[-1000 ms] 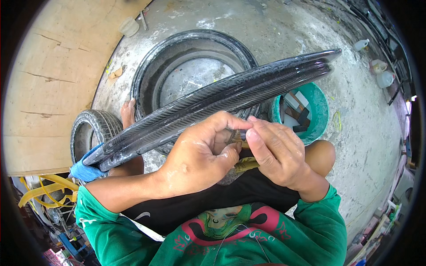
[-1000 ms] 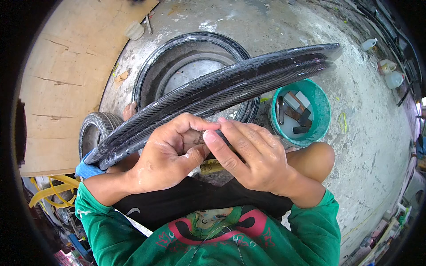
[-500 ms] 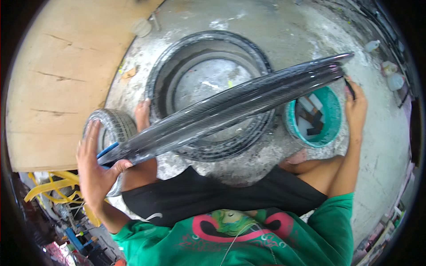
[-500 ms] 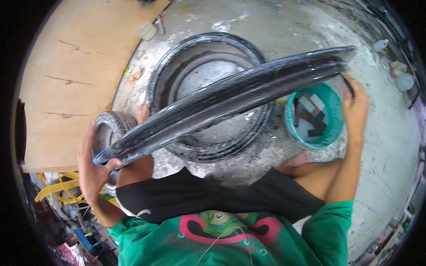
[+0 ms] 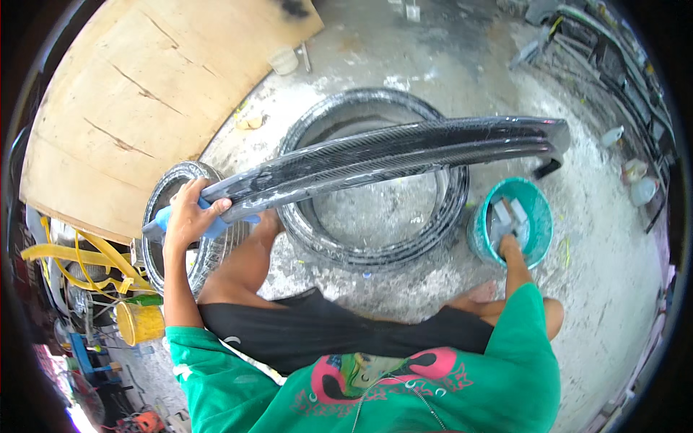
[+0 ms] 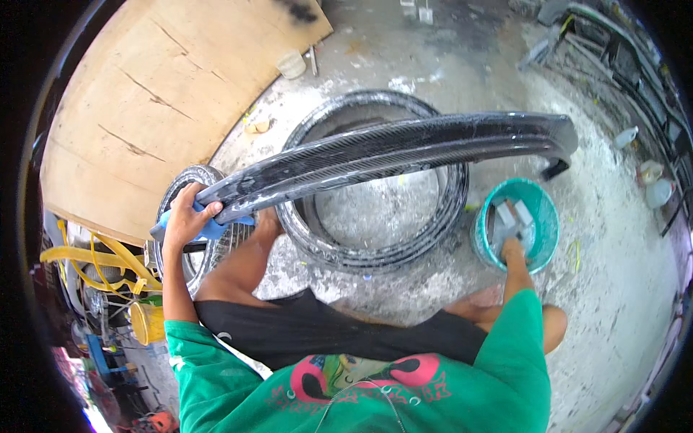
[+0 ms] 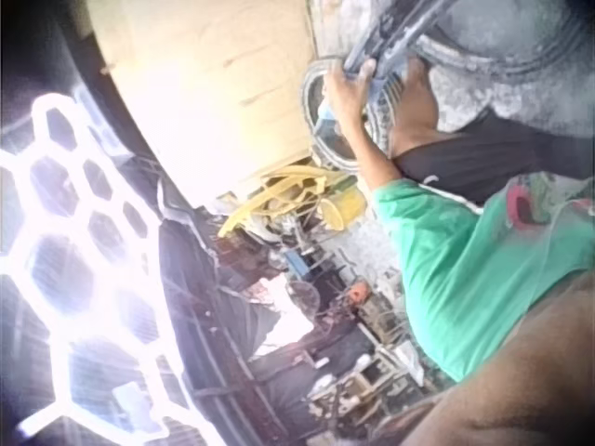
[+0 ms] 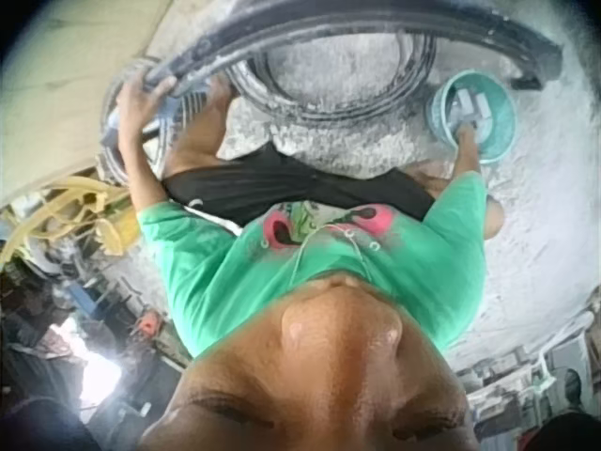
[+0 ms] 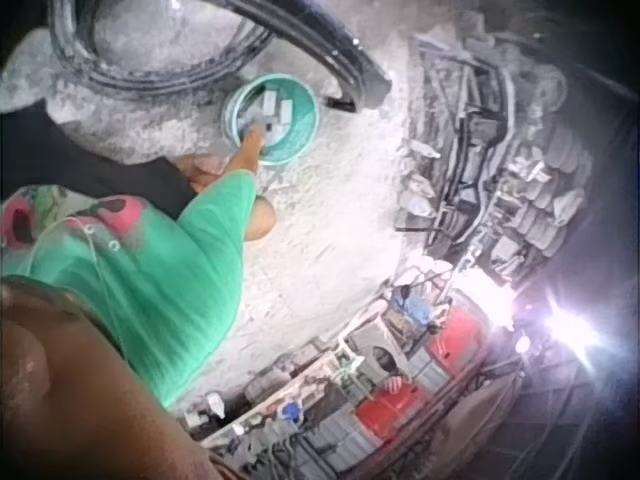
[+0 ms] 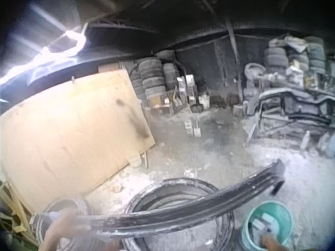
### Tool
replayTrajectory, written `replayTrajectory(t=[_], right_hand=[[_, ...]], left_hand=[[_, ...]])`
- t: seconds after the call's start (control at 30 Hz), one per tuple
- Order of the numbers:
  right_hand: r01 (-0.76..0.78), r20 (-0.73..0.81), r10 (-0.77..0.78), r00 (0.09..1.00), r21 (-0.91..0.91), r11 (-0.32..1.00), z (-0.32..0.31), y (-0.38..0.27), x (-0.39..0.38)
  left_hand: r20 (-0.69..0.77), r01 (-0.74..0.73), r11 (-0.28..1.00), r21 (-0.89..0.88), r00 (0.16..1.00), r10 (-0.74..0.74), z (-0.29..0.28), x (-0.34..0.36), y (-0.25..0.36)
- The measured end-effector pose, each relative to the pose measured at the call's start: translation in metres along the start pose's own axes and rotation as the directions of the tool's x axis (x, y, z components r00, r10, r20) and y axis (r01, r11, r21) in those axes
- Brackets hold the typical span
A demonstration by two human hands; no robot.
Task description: The person wet sands a carbon fiber part, dipping a sanding block and sandpaper into a bucket of water and rubbing the surfaces and edges.
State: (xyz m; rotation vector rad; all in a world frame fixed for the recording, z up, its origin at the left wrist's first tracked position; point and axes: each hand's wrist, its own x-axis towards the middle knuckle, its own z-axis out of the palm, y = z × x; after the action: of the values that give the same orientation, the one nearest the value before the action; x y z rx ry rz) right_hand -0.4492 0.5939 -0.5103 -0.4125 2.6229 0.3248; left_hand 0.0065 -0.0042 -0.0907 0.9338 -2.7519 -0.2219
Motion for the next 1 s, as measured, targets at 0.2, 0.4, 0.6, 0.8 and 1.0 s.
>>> replayTrajectory(t=[0.2,0.4,0.6,0.8,1.0], right_hand=[[-0.041,-0.196,0.155,0.968,0.487,0.873,-0.123,-0.017,-0.046],[0.713,-0.948,-0.03,0.317,0.217,0.667,-0.333,-0.074,-0.184],[0.868,-0.707,-0.707,-0.024,-0.365,0.335,-0.421,-0.26,-0.24],[0.934,-0.502,-0.834,-0.231,-0.353,-0.047,-0.438,-0.358,-0.257],[0.915,-0.686,-0.727,0.035,-0.271,0.3,-0.426,-0.247,-0.223]], left_hand=[[-0.088,0.02,1.0,-0.011,0.996,-0.021,0.002,-0.002,-0.017],[-0.503,-0.075,0.99,0.117,0.855,0.124,0.027,0.008,0.0],[-0.562,-0.153,0.98,0.124,0.803,0.197,0.028,0.018,0.002],[-0.573,-0.136,0.972,0.193,0.788,0.224,0.036,-0.004,-0.016],[-0.606,-0.243,0.96,0.136,0.747,0.275,0.027,0.016,0.004]])
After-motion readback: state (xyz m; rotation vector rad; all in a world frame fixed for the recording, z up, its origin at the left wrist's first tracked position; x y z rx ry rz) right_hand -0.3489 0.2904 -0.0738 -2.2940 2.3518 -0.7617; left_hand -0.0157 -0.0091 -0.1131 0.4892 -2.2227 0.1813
